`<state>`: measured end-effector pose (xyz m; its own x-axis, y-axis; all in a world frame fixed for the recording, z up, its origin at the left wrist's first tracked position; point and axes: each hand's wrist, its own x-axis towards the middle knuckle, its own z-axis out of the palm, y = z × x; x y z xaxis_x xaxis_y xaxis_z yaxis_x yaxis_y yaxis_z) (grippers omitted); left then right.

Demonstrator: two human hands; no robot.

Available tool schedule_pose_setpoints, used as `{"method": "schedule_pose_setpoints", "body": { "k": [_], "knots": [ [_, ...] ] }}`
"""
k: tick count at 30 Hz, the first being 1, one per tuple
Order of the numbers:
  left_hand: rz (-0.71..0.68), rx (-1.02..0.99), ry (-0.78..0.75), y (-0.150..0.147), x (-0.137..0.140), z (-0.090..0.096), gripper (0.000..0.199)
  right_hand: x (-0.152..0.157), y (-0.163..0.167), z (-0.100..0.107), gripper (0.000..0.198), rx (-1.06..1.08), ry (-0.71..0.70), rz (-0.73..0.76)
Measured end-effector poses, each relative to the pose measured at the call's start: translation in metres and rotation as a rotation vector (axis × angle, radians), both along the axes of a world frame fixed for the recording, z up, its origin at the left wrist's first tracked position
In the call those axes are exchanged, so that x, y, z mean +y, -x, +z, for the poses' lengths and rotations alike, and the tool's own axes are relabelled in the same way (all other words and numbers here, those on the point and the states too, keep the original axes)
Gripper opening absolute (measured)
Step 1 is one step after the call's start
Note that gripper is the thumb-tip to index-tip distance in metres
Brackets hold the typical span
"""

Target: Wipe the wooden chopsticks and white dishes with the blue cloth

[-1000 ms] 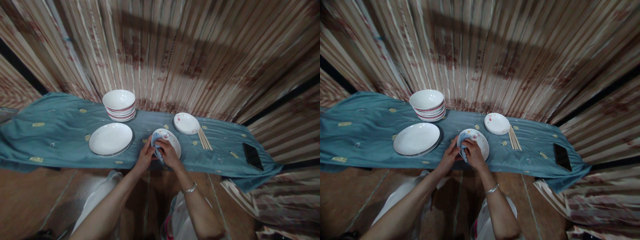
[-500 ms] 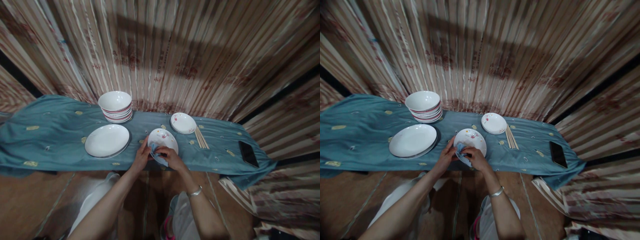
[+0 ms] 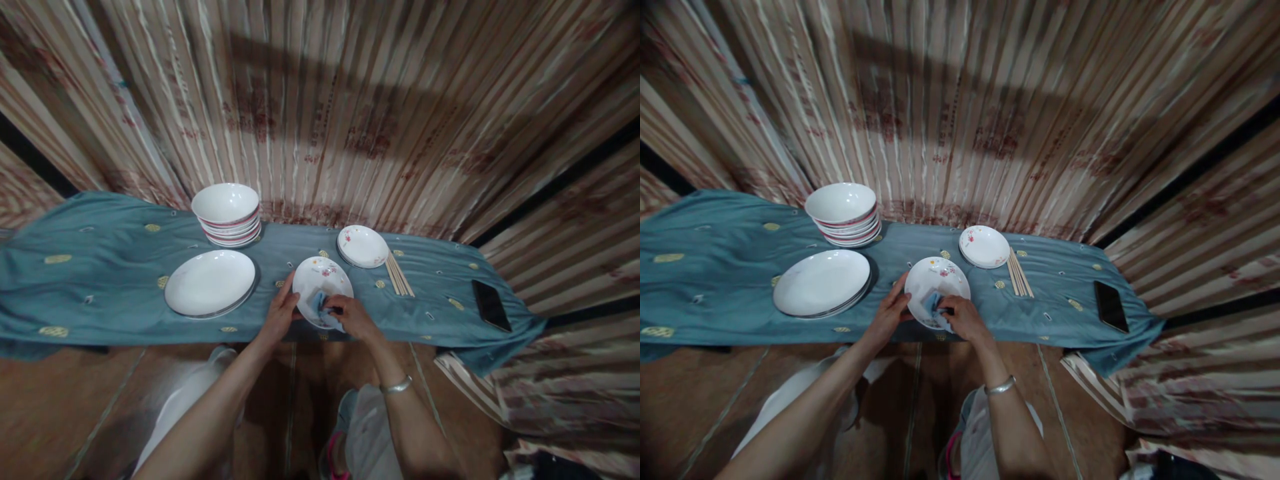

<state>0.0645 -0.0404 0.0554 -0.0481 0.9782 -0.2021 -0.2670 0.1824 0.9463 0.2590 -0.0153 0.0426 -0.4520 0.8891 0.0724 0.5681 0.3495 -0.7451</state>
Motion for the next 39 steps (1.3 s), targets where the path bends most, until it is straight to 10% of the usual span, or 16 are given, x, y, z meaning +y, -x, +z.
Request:
{"method": "schedule_pose_setpoints", "body": {
  "k": [30, 39],
  "knots": [
    [-0.005, 0.053, -0.033, -0.003, 0.003, -0.002, 0.062, -0.007, 0.010, 0.007, 0.022, 0.079, 0.042, 0.092],
    [-0.007, 0.062, -0.030, -0.004, -0.001, 0.001, 0.067, -0.008, 0.044, 0.010, 0.029, 0.150, -0.146, 0.058]
  ]
}}
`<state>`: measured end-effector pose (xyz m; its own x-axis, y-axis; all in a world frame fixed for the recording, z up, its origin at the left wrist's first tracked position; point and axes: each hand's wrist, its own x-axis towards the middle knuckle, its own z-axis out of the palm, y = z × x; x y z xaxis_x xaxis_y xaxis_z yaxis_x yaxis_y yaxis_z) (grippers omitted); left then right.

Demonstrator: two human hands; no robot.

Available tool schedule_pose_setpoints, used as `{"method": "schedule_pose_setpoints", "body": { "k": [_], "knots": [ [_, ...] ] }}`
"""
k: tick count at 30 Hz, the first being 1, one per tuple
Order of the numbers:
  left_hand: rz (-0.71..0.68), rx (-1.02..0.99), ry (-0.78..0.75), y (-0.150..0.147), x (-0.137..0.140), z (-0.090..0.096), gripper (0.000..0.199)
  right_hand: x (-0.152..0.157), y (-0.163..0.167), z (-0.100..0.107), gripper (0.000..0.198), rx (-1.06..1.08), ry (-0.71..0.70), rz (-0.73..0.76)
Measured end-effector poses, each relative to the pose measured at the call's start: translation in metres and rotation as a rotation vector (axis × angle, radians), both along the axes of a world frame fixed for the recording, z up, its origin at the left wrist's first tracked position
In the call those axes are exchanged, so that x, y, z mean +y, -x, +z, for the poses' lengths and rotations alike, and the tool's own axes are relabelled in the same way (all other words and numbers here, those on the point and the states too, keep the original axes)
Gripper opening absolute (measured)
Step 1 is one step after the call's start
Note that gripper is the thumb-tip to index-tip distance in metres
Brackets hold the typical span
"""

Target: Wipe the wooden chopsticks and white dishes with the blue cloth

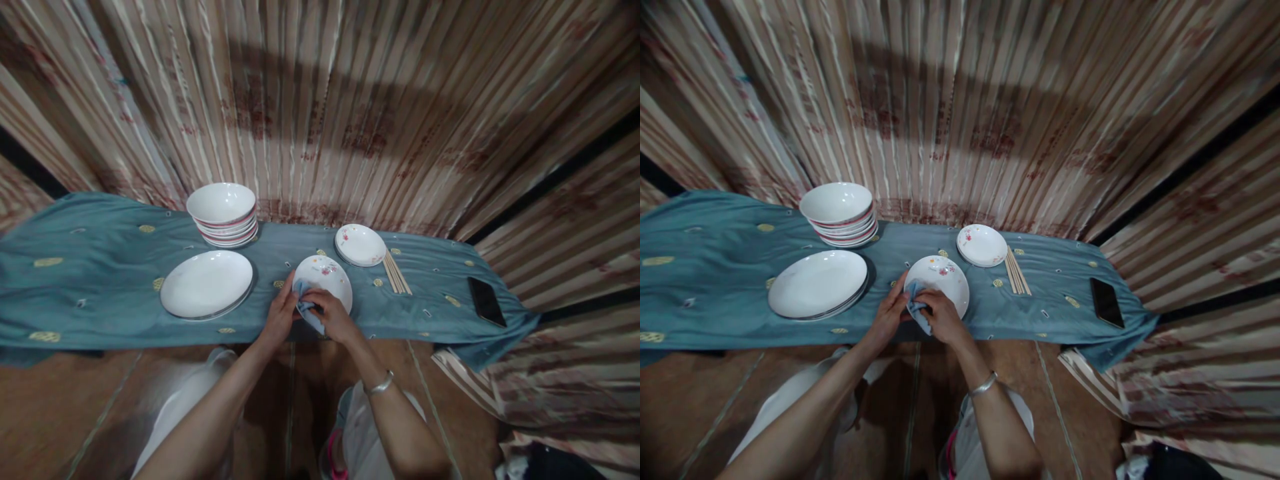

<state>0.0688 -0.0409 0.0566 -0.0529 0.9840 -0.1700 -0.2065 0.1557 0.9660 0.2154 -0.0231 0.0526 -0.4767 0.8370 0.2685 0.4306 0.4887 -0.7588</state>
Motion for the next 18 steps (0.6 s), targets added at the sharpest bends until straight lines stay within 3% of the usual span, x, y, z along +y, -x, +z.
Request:
{"method": "schedule_pose_setpoints", "body": {
  "k": [11, 18],
  "knots": [
    [-0.021, -0.036, 0.005, 0.002, -0.002, 0.000, 0.069, 0.016, 0.021, -0.003, 0.044, -0.159, -0.215, -0.177],
    [-0.043, -0.049, 0.003, 0.003, -0.002, -0.004, 0.069, 0.026, 0.021, -0.011, 0.048, -0.274, -0.222, -0.260]
  ]
}}
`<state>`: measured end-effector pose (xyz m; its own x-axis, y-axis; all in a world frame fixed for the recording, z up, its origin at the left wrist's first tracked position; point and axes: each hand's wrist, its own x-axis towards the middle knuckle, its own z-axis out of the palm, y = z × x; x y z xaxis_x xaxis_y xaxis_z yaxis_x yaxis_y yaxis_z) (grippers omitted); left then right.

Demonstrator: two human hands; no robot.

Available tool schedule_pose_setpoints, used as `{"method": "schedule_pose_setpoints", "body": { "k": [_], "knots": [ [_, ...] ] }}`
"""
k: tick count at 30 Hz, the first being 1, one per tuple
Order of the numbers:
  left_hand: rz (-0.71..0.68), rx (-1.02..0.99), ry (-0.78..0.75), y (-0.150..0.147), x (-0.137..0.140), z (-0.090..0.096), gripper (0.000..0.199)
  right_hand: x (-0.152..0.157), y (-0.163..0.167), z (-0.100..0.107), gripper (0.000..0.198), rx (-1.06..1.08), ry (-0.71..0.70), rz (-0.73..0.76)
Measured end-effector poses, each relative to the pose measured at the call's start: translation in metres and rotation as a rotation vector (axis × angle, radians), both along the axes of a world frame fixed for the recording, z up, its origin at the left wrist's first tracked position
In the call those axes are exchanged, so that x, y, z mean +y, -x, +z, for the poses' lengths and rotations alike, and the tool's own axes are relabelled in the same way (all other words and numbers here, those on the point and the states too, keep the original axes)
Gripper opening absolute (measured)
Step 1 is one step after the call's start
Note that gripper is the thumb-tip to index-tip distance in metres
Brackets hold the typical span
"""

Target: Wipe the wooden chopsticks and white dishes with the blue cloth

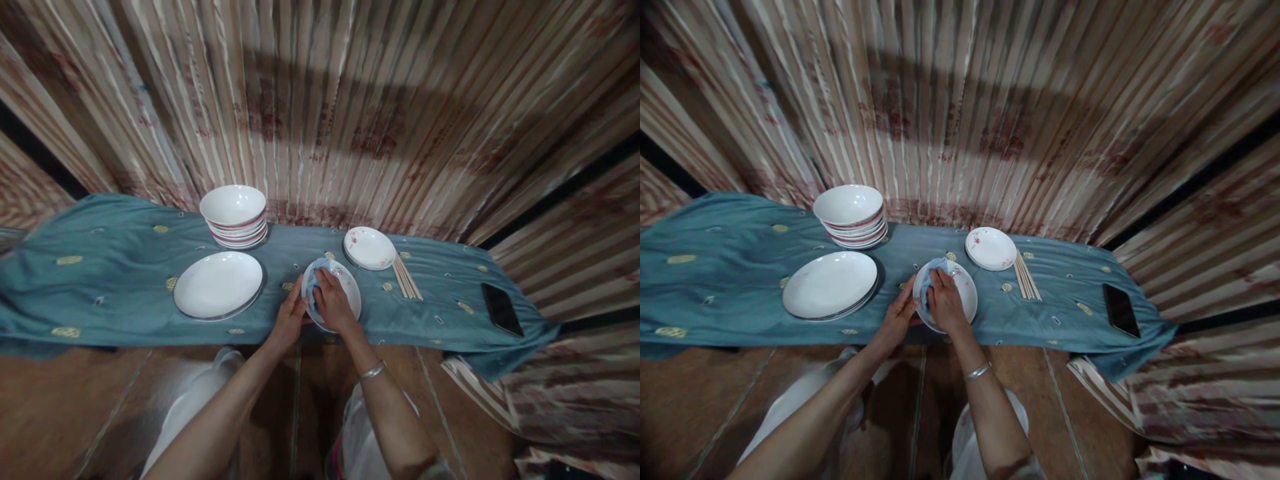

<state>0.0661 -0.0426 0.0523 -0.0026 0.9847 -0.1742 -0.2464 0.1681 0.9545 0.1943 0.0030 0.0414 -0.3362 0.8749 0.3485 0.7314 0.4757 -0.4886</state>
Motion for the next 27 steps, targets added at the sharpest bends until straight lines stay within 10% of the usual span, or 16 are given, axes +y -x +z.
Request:
{"method": "schedule_pose_setpoints", "body": {
  "k": [27],
  "knots": [
    [0.032, 0.036, 0.043, -0.001, 0.001, -0.001, 0.069, -0.019, -0.042, 0.004, 0.037, -0.256, 0.177, -0.147]
  ]
}}
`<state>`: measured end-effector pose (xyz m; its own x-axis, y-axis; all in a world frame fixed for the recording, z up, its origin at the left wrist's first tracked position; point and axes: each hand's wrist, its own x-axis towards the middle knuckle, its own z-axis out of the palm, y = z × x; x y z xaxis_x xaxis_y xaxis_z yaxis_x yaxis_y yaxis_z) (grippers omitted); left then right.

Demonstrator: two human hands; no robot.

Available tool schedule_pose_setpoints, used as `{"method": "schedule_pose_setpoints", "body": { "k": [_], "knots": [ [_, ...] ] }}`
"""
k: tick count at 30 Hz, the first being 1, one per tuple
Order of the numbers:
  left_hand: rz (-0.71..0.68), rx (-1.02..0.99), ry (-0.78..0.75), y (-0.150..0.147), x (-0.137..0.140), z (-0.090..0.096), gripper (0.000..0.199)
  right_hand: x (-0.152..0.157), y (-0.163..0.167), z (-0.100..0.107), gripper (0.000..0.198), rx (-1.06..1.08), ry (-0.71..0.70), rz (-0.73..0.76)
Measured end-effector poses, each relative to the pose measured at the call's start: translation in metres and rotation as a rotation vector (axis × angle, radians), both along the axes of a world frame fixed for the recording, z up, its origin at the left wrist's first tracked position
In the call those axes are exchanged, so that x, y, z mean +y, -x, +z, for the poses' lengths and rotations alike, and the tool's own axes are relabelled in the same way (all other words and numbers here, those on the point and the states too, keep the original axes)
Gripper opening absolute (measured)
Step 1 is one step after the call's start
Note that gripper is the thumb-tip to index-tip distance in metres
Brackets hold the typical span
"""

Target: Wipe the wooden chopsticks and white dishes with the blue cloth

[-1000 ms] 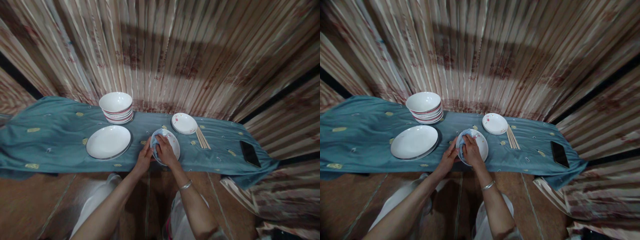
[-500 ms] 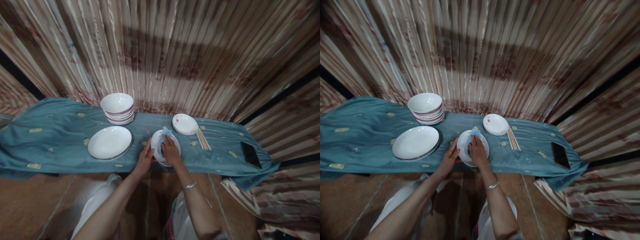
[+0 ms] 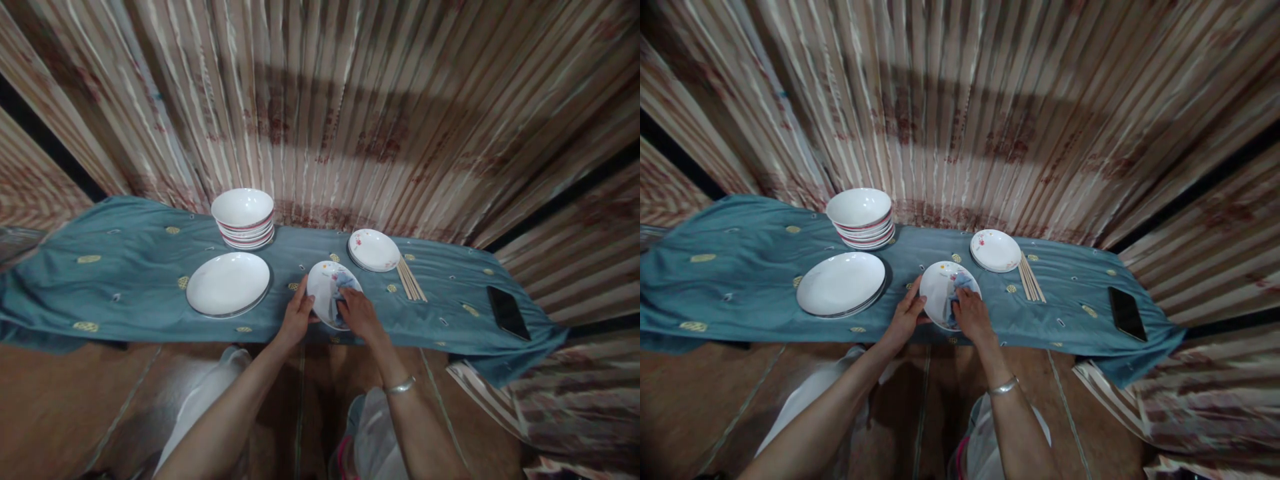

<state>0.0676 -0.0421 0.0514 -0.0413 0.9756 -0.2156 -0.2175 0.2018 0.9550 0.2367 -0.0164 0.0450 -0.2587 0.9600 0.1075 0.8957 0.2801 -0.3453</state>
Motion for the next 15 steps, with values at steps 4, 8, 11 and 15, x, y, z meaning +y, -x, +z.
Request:
{"method": "schedule_pose_setpoints", "body": {
  "k": [4, 8, 11, 15],
  "knots": [
    [0.010, 0.009, 0.000, -0.002, -0.002, 0.003, 0.071, -0.008, 0.003, 0.002, 0.036, -0.023, 0.006, -0.027],
    [0.017, -0.011, -0.002, -0.004, -0.003, 0.004, 0.070, -0.013, 0.008, 0.004, 0.034, -0.002, -0.011, -0.039],
    [0.017, -0.040, -0.006, -0.005, -0.003, 0.002, 0.071, -0.016, 0.014, 0.007, 0.033, 0.009, -0.002, -0.023],
    [0.011, -0.053, 0.006, -0.005, -0.003, 0.002, 0.071, -0.021, 0.023, 0.012, 0.033, 0.007, -0.013, -0.002]
  ]
}}
